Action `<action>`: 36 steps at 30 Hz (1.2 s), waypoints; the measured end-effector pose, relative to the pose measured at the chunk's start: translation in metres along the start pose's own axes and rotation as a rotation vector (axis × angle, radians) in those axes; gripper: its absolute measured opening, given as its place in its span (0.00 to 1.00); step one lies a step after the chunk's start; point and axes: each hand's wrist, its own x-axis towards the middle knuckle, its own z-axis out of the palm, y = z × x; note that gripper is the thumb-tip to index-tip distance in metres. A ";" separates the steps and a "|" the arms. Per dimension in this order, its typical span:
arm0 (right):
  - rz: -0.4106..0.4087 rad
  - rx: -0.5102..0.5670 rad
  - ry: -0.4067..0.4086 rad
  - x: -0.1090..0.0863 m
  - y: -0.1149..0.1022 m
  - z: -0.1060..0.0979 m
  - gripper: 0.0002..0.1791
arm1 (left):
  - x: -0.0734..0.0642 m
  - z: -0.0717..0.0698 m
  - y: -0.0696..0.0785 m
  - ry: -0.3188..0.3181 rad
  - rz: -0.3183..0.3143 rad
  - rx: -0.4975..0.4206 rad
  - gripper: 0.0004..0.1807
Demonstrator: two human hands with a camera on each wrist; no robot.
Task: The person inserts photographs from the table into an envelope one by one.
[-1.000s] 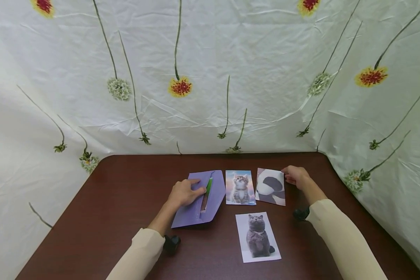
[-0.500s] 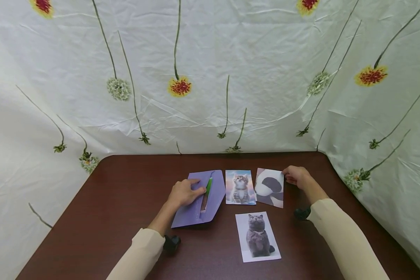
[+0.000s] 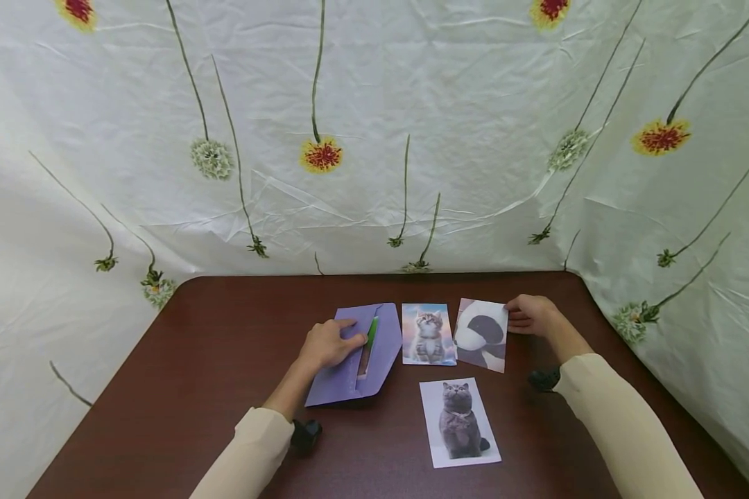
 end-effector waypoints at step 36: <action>-0.077 -0.067 -0.099 -0.035 -0.034 -0.022 0.18 | 0.002 -0.001 0.000 -0.009 0.005 0.001 0.30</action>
